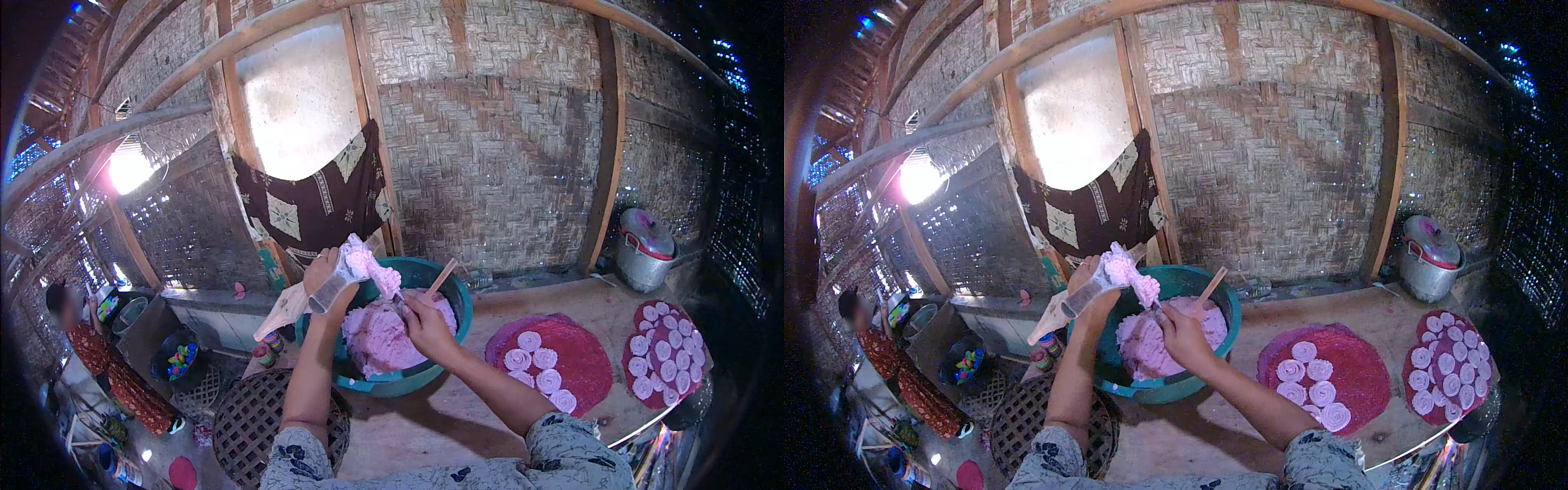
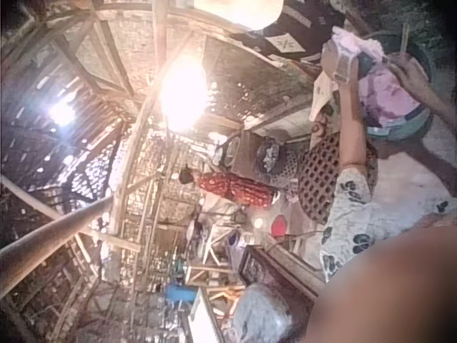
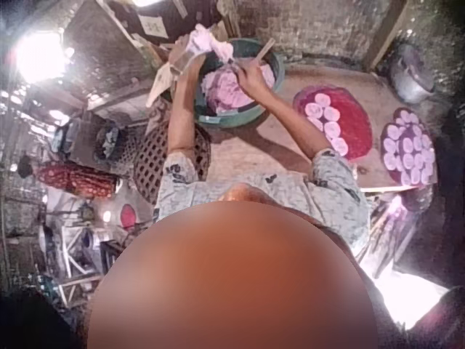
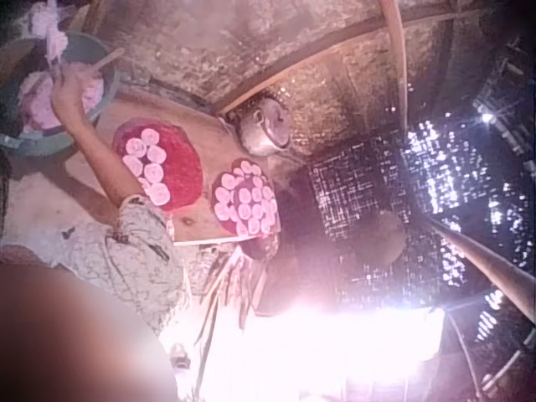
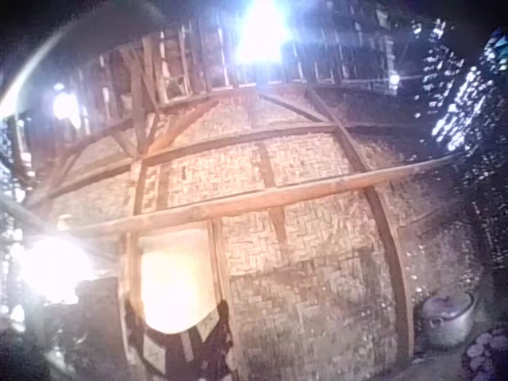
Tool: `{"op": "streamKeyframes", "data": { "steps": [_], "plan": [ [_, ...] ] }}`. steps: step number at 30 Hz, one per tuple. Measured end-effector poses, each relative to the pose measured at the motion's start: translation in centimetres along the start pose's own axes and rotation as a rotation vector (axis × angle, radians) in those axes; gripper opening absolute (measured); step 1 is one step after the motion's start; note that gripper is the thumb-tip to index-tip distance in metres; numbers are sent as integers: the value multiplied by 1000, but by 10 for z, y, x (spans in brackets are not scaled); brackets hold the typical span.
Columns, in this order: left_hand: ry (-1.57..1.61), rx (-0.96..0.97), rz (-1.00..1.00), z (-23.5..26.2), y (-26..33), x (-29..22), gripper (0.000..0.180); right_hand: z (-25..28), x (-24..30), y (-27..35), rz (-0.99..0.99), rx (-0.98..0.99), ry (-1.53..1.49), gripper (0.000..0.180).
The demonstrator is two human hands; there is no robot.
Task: The person scoops pink dough from a green basin and fills a metal mold. They press the dough into the mold and release a rose-shaped cake onto a pink mat. The person repeats this process, arranging the finished cakes on the mat.
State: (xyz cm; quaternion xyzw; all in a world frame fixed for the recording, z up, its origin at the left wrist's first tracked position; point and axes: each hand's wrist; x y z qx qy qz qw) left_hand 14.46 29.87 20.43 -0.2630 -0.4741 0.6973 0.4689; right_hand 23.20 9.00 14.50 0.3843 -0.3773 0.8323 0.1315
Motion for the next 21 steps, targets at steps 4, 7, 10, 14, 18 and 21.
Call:
{"op": "streamKeyframes", "data": {
  "steps": [4, 7, 10, 14, 18, 21],
  "plan": [
    [-17, 10, 15, -8, 6, 15, 29, -5, 7, 27, 72, 6, 60, 30],
    [-24, 4, 60, -1, 14, 16, 31, 10, 4, 24, -21, 163, -45, 31],
    [14, -15, 41, 7, 18, 7, 30, 16, 2, 2, -30, 148, -67, 30],
    [124, 21, 8, 12, 17, 1, 30, 9, 10, 1, -79, 175, -141, 26],
    [62, 61, -61, 22, 16, 14, 25, 24, -10, 1, -208, 334, -318, 28],
    [83, -92, -117, 43, 16, 24, 26, 30, -45, -25, 90, 103, 383, 23]
  ]
}}
Point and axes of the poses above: each hand's wrist, its own y-axis away from the middle knuckle, its own z-axis out of the back of the hand, x = y × z, and after that the axes turned 12 degrees about y, right-handed
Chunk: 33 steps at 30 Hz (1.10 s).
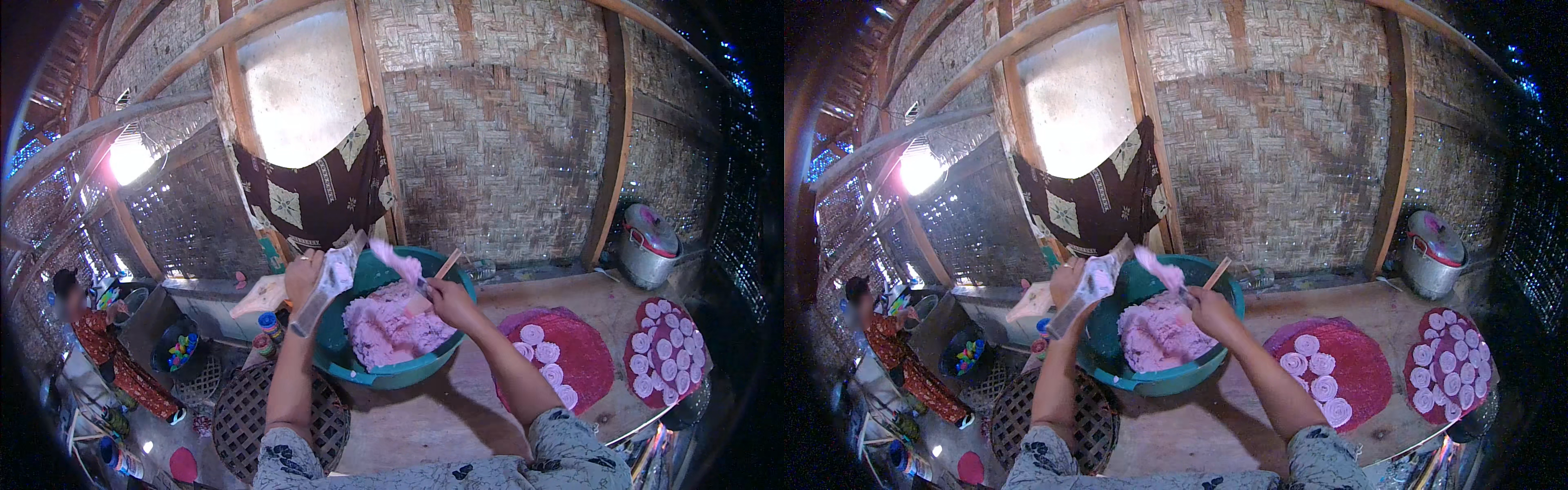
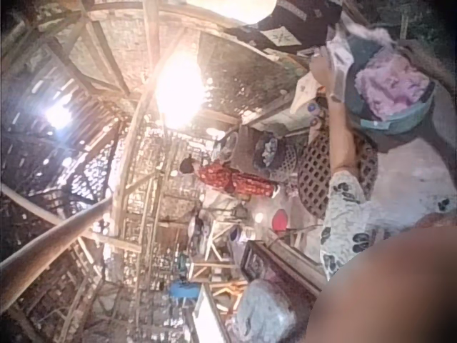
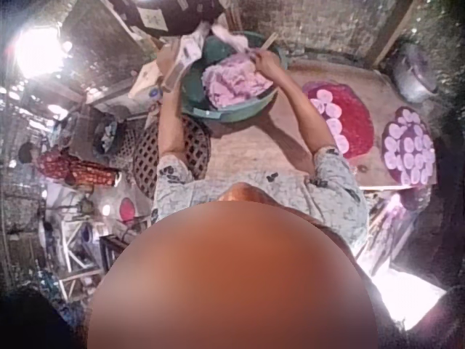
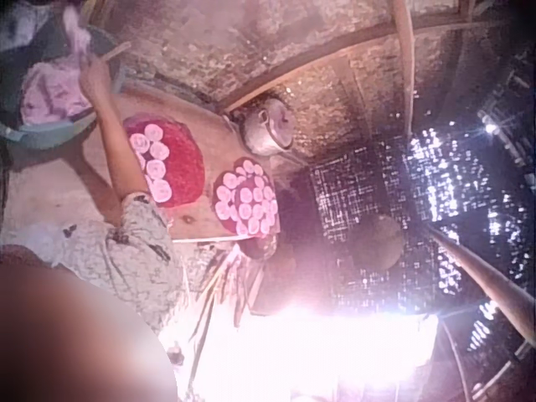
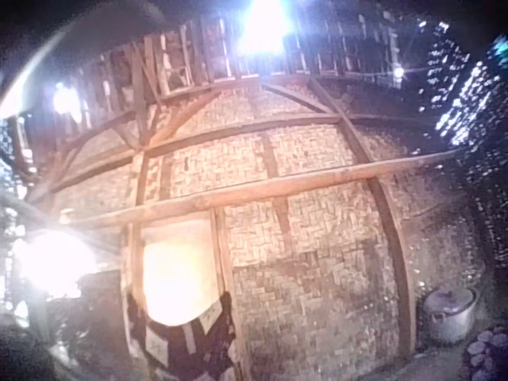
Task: The person scoops pink dough from a green basin and fills a metal mold. They press the dough into the mold and release a rose-shaped cake onto a pink mat. The person repeats this process, arranging the finished cakes on the mat.
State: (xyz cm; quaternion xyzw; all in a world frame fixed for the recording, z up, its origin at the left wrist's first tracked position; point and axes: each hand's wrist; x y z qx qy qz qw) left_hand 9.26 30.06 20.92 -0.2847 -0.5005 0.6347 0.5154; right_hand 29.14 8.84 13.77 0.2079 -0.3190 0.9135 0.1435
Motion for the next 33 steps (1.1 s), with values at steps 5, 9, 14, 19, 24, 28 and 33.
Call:
{"op": "streamKeyframes", "data": {
  "steps": [5, 9, 14, 19, 24, 28, 33],
  "plan": [
    [280, -139, 133, 53, -16, -14, 23, -24, -16, -15, 71, 504, 766, 27],
    [1198, -288, 496, 103, -33, -23, 19, 0, 12, -27, 125, 280, 269, 40],
    [2494, -313, 746, 85, -40, -55, 14, 3, 63, 15, 6, 782, -1274, 78],
    [2388, -245, 1162, 21, 6, -102, 11, 4, 61, 97, -256, 1053, -2123, 96],
    [1326, 34, 1010, 15, 47, -140, 19, 90, 16, 148, -368, 684, -1981, 87],
    [1051, 566, 554, 40, 47, -199, 22, 143, 14, 181, -443, -11, -943, 63],
    [1092, 752, 323, 47, 30, -259, 28, 193, 21, 202, -26, -115, -216, 59]
  ]
}}
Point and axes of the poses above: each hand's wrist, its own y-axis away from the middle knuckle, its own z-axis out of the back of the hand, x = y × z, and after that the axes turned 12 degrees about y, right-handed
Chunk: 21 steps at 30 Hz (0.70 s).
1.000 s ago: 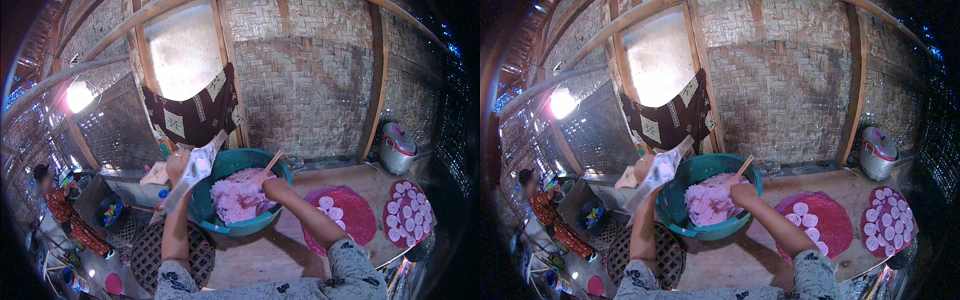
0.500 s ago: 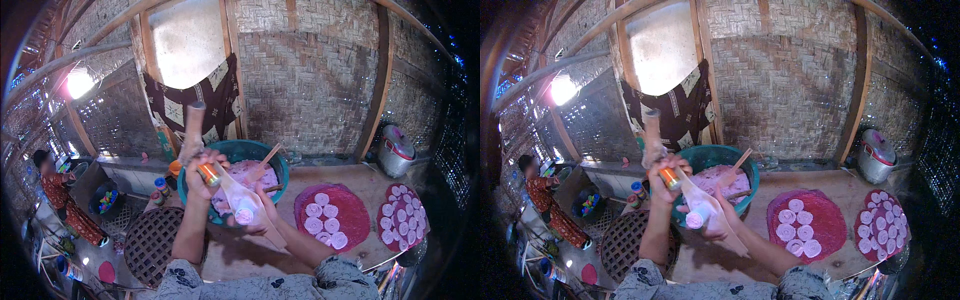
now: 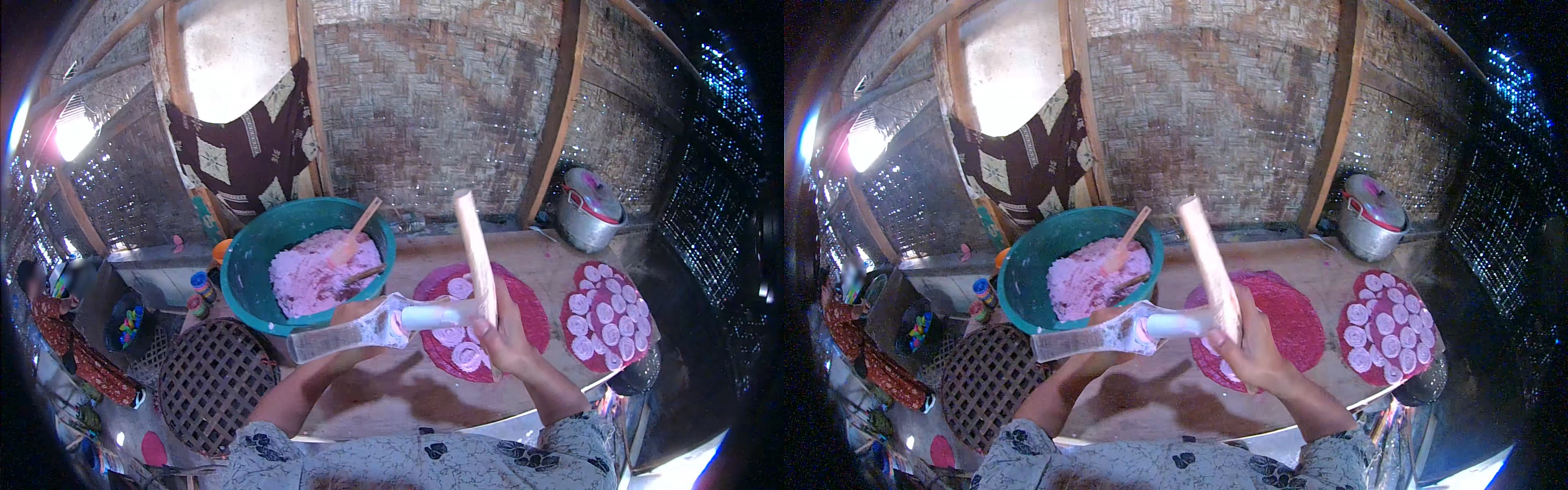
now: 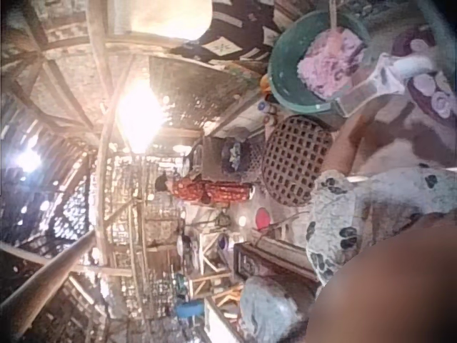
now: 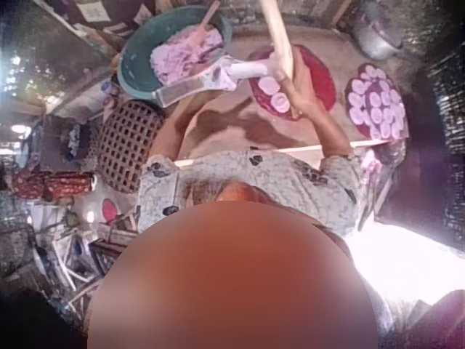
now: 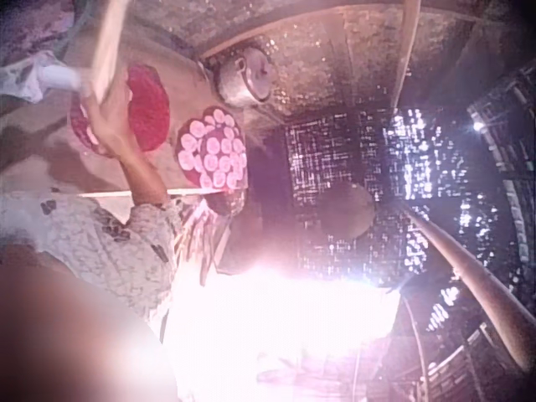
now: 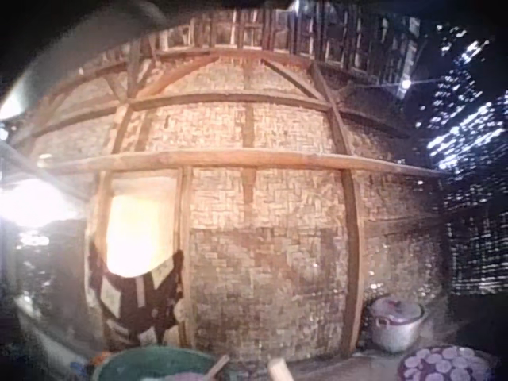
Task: The person scoops pink dough from a green basin and fills a metal mold. They press the dough into the mold and release a rose-shaped cake onto a pink mat. The person repeats this process, arranging the finished cakes on the mat.
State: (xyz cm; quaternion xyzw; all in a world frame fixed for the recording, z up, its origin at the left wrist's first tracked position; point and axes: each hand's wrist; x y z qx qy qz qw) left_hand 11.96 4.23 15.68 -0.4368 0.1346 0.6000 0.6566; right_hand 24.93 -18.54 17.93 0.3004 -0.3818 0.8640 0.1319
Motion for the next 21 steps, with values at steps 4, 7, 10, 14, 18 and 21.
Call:
{"op": "streamKeyframes", "data": {
  "steps": [4, 7, 10, 14, 18, 21],
  "plan": [
    [320, 160, 106, -26, -5, -4, 36, 33, 1, 12, 81, 122, 140, 69],
    [373, 282, 384, -60, -9, -3, 46, 55, -7, 18, 68, 227, 165, 71],
    [220, 575, 212, -102, -28, 1, 53, 74, -18, 29, 15, 332, 156, 70],
    [460, 568, -70, -163, -42, -3, 55, 99, -39, 48, -157, 452, 148, 72],
    [559, 595, -71, -204, -65, -16, 45, 137, -78, 64, -321, 501, -111, 92],
    [681, 544, -55, -207, -89, -36, 35, 174, -114, 87, -457, 610, -687, 100]
  ]
}}
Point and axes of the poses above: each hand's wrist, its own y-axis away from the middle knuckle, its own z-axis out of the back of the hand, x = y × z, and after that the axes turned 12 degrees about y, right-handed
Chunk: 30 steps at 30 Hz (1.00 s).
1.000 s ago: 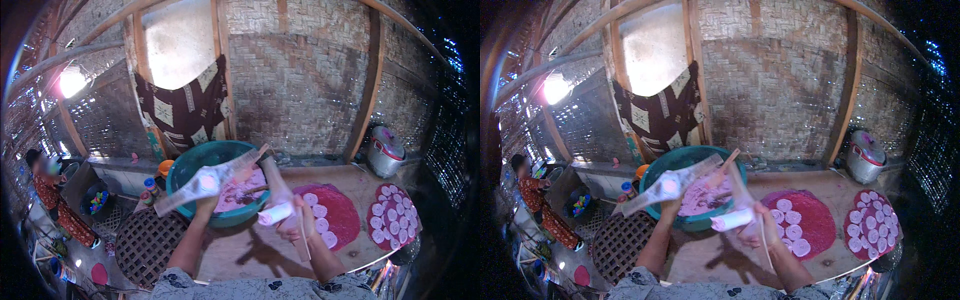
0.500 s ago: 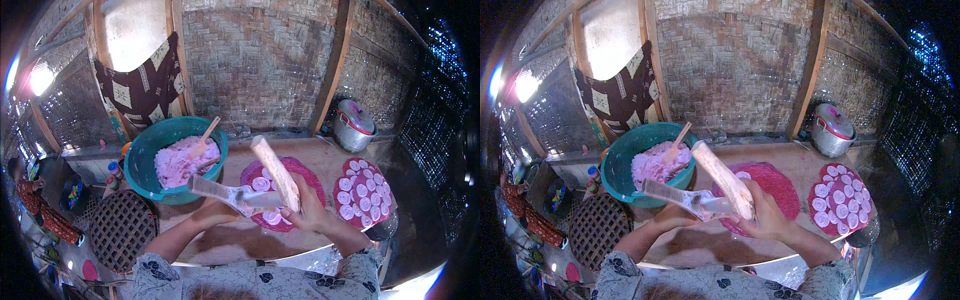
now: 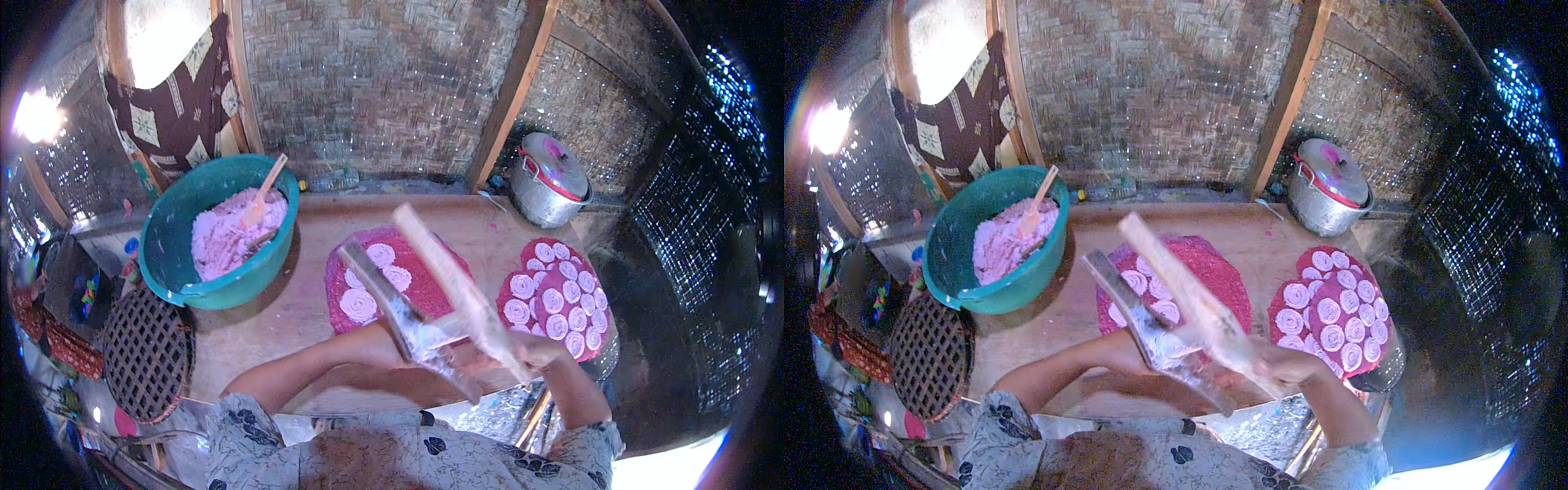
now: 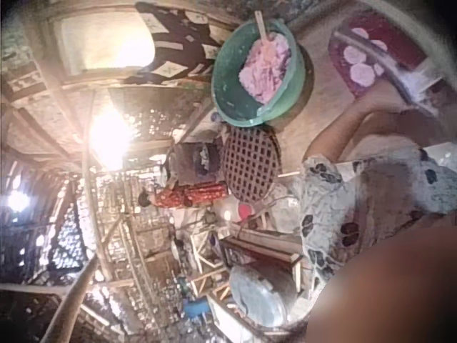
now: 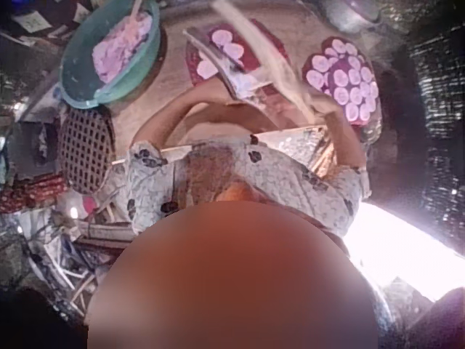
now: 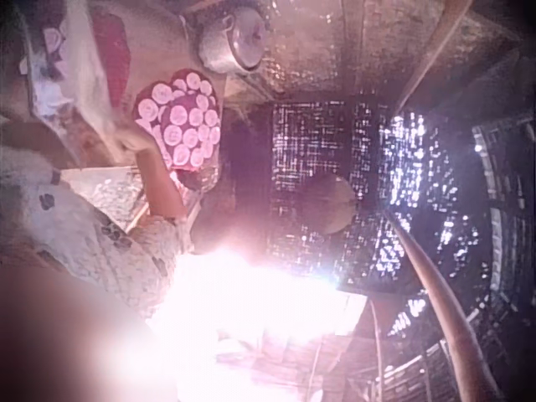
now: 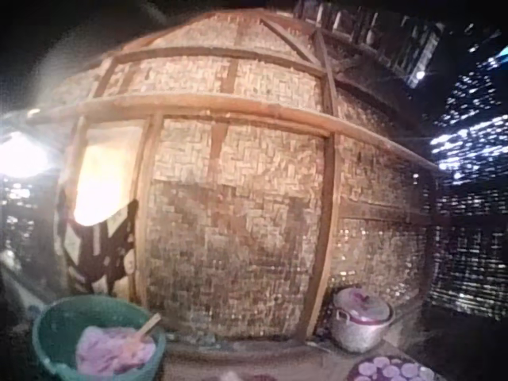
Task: The person scoops pink dough from a green basin and fills a metal mold. They press the dough into the mold and release a rose-shaped cake onto a pink mat. The person repeats this process, arranging the finished cakes on the mat.
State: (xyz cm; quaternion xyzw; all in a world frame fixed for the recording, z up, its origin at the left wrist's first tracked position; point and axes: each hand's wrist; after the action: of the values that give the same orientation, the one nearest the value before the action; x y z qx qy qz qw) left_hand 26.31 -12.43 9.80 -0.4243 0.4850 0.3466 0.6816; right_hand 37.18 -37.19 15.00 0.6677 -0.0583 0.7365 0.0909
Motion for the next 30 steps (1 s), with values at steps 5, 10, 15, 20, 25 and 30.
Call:
{"op": "streamKeyframes", "data": {
  "steps": [5, 10, 15, 20, 25, 30],
  "plan": [
    [61, 54, -277, 10, -59, -50, 94, 12, -68, 54, 68, 428, -723, 102],
    [822, -4, -572, -4, -172, -62, 87, 31, -111, 72, 178, 422, -969, 105],
    [925, 64, -490, 13, -231, -15, 78, 75, -126, 75, 164, 404, -980, 109],
    [1492, -82, -246, 62, -229, 111, 57, 129, -138, 62, -75, 378, -713, 110],
    [1868, -300, -344, 69, -198, 225, 60, 151, -137, 29, -613, 114, -583, 97],
    [1951, -386, -527, 68, -184, 248, 57, 156, -113, 4, -761, 72, -271, 92]
  ]
}}
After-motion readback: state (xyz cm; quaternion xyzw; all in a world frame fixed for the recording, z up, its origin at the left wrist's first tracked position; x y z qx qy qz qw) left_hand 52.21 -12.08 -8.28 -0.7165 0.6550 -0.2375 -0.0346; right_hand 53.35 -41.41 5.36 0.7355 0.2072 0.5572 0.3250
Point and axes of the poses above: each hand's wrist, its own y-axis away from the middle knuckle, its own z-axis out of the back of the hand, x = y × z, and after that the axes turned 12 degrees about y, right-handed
